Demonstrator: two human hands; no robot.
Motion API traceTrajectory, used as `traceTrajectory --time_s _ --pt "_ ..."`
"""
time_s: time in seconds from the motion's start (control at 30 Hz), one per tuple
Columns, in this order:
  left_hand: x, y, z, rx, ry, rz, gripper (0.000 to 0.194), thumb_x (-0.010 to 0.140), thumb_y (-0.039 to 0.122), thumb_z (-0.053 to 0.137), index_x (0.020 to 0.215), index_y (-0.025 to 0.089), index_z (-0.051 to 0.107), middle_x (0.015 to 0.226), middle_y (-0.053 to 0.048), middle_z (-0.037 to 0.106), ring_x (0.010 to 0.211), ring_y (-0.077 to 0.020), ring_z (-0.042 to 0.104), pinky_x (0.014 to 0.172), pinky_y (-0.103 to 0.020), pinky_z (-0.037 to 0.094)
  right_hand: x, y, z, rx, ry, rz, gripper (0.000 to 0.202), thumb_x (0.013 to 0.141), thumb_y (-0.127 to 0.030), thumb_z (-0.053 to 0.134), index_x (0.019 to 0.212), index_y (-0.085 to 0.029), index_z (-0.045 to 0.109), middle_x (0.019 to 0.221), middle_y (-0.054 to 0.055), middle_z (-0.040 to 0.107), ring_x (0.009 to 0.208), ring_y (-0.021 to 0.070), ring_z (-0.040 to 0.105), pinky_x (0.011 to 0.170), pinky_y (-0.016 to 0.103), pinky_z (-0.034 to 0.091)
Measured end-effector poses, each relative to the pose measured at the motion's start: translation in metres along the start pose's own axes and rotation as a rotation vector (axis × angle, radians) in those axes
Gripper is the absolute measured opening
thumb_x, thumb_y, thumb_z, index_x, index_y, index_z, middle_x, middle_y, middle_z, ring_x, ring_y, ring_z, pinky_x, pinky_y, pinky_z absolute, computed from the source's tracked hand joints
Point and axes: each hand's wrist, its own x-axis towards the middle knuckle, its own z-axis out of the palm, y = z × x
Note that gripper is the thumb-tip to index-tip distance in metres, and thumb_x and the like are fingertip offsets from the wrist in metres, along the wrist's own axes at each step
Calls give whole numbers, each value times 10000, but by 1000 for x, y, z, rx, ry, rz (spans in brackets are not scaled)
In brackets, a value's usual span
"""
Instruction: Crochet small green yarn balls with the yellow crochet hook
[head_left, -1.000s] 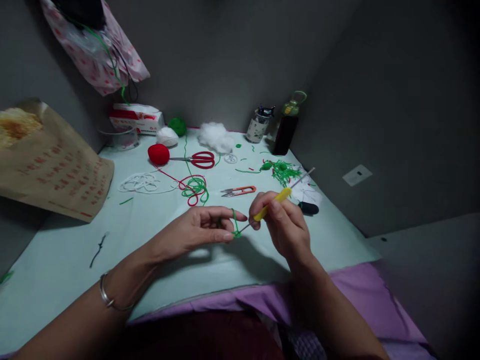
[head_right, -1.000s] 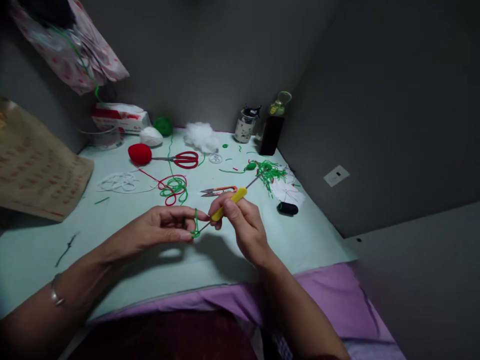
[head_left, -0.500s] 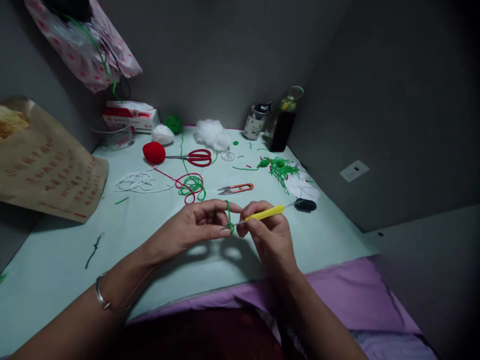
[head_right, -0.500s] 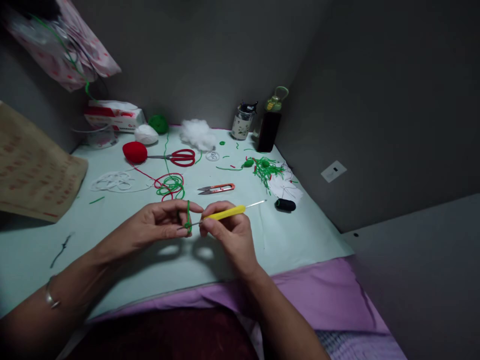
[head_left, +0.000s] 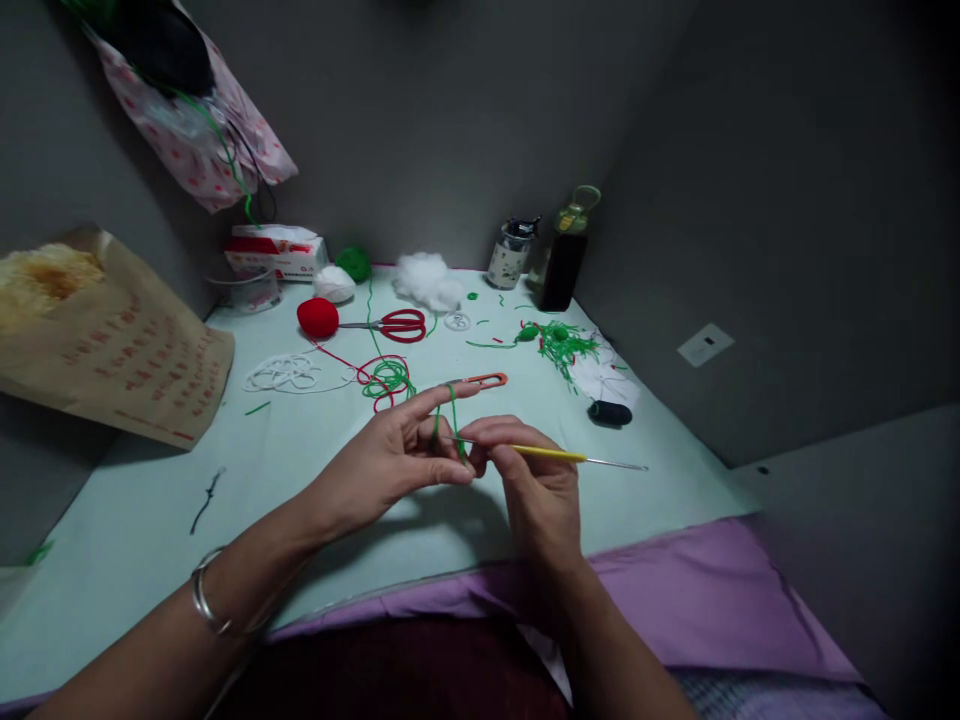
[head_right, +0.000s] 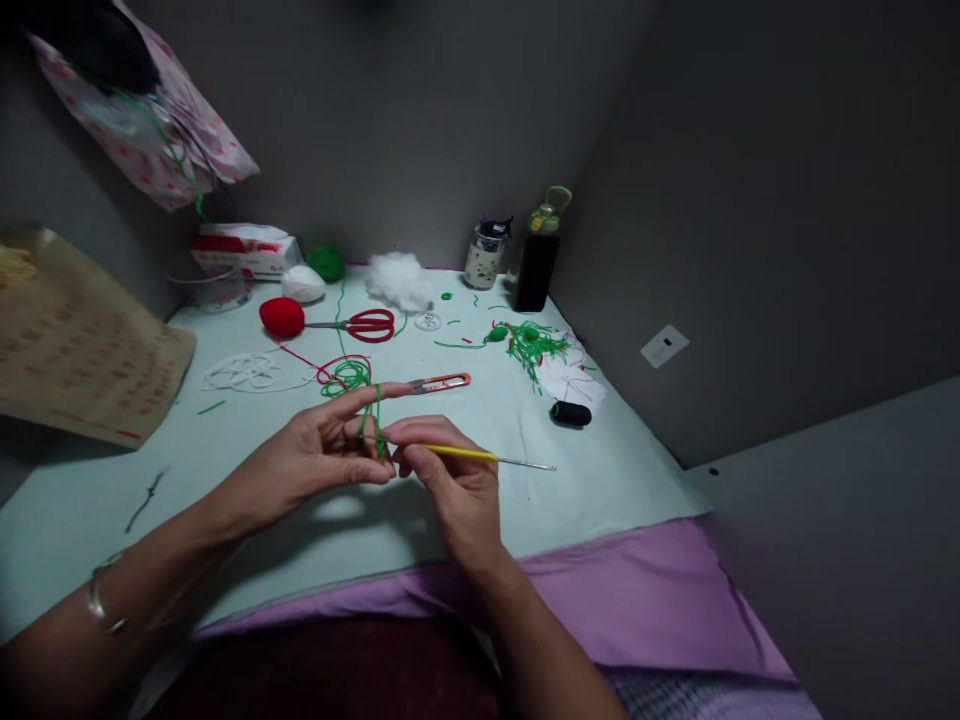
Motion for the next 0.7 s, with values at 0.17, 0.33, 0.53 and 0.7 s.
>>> traceTrajectory --time_s 0.17,0.33,0.53,0.7 --pt "-2 4 2 98 -23 5 795 796 166 795 1519 293 488 807 38 676 787 -137 599 791 -292 467 0 -1 -2 29 -2 -2 148 982 -233 648 990 -274 790 1018 31 753 775 135 643 672 281 516" --pt "-11 -2 -2 84 103 37 546 792 299 838 1315 252 686 998 -15 684 979 -191 632 917 -335 465 -2 -4 0 23 37 -38 159 988 -217 637 992 -273 785 1026 33 752 785 137 643 668 282 515" --pt "-18 -15 10 -130 272 83 343 919 452 702 1187 246 767 931 -18 692 867 -151 624 873 -301 467 -9 -9 6 -151 31 -94 196 987 -187 625 1014 -291 789 1047 43 767 913 186 670 724 323 532" --pt "-14 -18 15 -221 293 90 423 796 253 843 1209 242 750 811 19 637 678 -101 536 657 -240 450 -9 -12 8 -244 1 -105 217 983 -170 622 1033 -300 787 1052 45 768 960 209 678 804 375 547"
